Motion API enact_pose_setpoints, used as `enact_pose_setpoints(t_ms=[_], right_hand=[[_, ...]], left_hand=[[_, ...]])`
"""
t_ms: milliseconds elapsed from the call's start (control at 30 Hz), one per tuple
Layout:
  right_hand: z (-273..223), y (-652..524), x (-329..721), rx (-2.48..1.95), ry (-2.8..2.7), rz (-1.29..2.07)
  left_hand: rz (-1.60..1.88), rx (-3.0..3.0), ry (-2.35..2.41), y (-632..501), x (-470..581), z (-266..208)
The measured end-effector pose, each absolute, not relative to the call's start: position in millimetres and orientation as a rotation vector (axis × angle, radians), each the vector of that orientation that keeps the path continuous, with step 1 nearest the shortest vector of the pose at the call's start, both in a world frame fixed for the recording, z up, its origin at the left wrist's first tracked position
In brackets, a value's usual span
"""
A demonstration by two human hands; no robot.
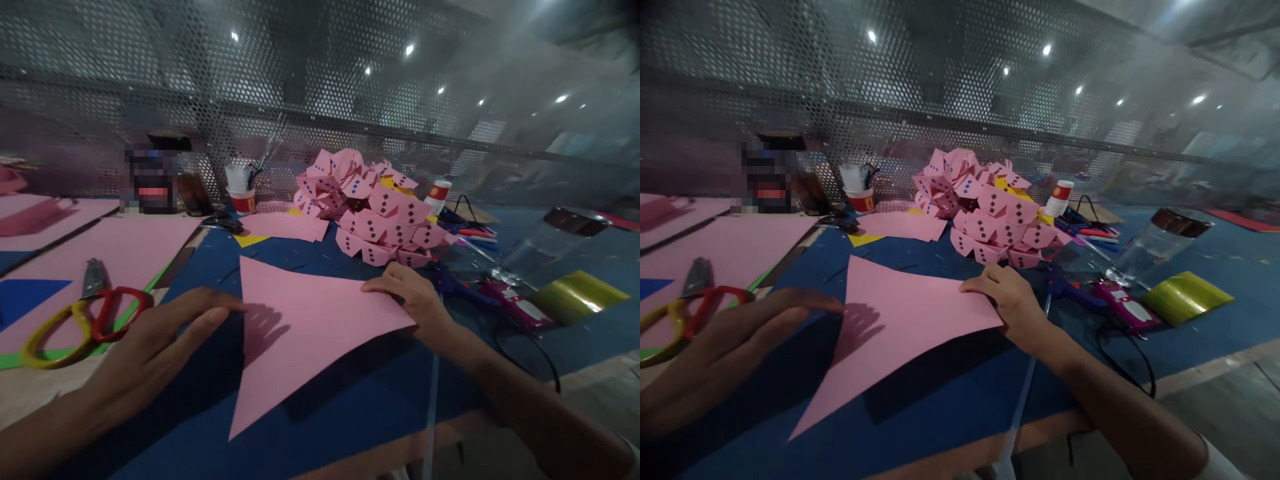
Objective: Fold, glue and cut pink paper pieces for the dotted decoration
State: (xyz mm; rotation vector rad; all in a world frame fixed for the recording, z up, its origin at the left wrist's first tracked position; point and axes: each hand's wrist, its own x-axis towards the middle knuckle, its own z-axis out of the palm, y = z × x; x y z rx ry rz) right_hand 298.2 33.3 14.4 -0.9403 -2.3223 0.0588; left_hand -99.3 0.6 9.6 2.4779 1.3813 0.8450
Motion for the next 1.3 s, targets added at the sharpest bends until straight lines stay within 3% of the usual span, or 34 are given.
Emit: enact_pose_setpoints(t_ms=[367, 700, 800, 1033, 1300], right_hand=[[23, 28, 297, -0.757, -2.166, 0.115], [19, 34, 293, -0.773, -1.707, 0.537], [23, 40, 293, -0.855, -1.528, 0.708], [30, 47, 295, -0.777, -1.316, 1.16], [38, 34, 277, -0.749, -1.591, 1.272]], left_hand=[[0.644, 2.494, 1.152, 68, -17, 34], [0.677, 2.111, 0.989, 110, 23, 49], [0.784, 2.04, 0.996, 112, 19, 77], [1.395, 1.448, 0.999, 82, 5, 143], [1.492, 1.1, 0.98, 36, 4, 121]])
